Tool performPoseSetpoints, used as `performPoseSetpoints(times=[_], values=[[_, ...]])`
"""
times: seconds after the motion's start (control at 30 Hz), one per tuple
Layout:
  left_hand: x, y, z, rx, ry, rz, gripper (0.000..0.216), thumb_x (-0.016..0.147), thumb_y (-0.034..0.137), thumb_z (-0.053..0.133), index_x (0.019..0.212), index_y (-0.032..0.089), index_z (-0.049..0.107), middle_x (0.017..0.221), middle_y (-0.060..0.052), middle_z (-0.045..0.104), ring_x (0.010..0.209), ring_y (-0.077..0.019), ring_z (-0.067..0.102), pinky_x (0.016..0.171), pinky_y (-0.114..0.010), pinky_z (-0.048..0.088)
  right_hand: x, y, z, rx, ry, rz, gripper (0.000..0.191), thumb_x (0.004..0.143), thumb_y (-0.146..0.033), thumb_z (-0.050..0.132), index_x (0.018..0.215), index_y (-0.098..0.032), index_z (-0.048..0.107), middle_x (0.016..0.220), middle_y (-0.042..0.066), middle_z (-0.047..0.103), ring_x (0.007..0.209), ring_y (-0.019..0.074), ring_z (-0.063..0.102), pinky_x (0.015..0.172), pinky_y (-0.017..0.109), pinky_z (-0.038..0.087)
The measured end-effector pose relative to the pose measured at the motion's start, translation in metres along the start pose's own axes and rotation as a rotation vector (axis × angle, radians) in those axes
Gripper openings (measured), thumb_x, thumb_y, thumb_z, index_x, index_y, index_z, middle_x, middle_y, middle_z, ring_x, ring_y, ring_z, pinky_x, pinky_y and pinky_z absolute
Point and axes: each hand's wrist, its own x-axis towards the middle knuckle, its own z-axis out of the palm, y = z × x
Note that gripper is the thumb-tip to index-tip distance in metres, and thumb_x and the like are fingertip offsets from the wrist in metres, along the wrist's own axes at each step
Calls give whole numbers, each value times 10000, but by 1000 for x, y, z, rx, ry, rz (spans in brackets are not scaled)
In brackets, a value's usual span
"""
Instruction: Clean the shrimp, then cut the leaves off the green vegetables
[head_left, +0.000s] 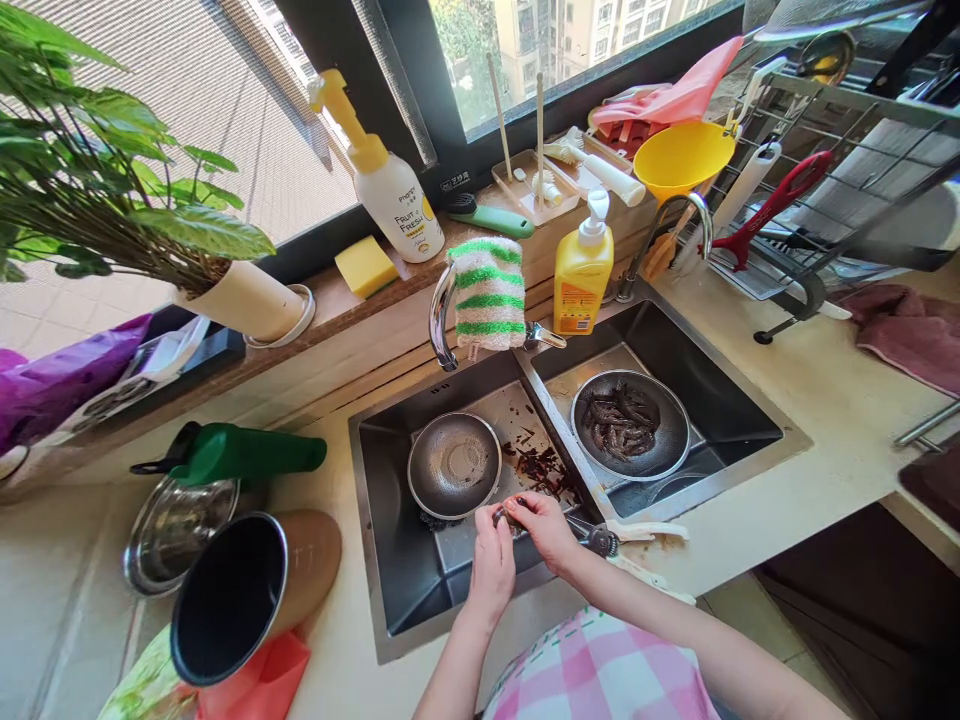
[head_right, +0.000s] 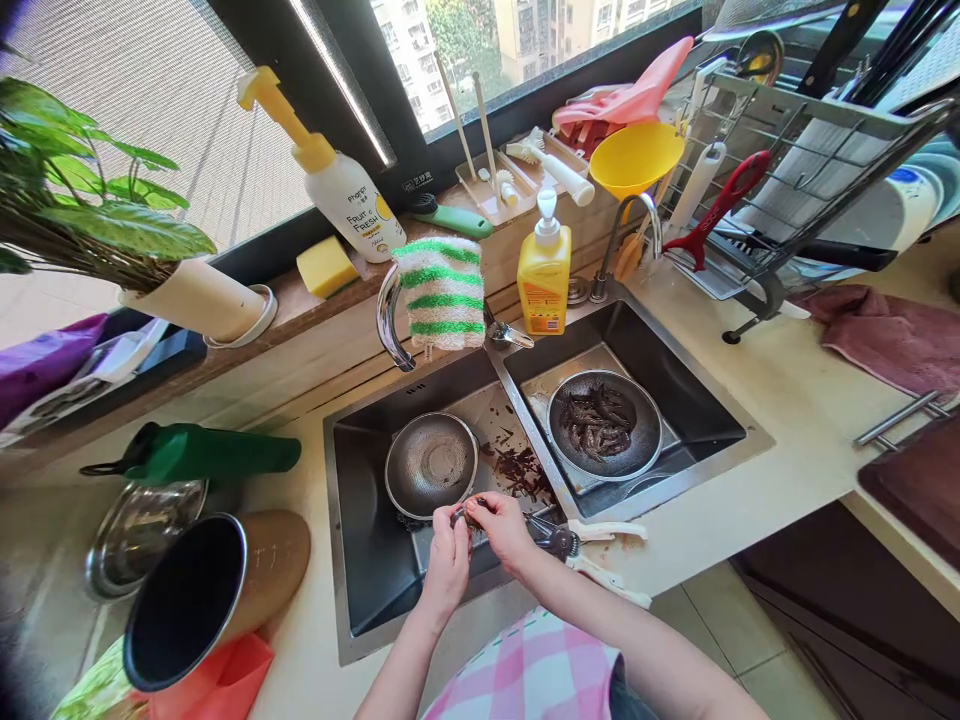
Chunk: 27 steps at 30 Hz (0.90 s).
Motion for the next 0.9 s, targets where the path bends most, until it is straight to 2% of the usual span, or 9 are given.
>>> performPoseSetpoints(times=[0.33, 0.53, 0.73, 0.9], values=[[-2, -9, -4, -118, -65, -44, 288, 881, 425, 382, 994, 176, 471, 612, 29, 482, 480, -118, 451, 469, -243, 381, 4, 5, -2, -181, -1, -83, 250, 727, -425, 549, 659, -185, 542, 608, -19, 506, 582, 126, 422, 562, 251, 346], [-2, -7, -6, -257, -170, -149, 323, 881, 469, 352, 1005, 182, 430, 559, 81, 367, 420, -77, 345, 410, -191, 294, 5, 6, -3, -237, -3, -115, 211, 757, -384, 501, 675, -190, 516, 625, -18, 488, 593, 128, 413, 565, 250, 336], [-1, -5, -9, -256, -143, -159, 329, 847, 495, 399, 952, 191, 468, 529, 89, 347, 398, -65, 317, 389, -174, 258, 5, 4, -3, -238, -2, -122, 216, 766, -393, 487, 682, -194, 501, 631, -18, 485, 601, 130, 424, 572, 249, 346], [0, -3, -12, -308, -181, -196, 314, 843, 490, 402, 932, 193, 453, 532, 95, 310, 403, -58, 273, 390, -166, 216, 3, 0, -3, -226, -13, -121, 209, 766, -383, 480, 684, -192, 496, 648, -14, 485, 616, 132, 428, 589, 251, 348]])
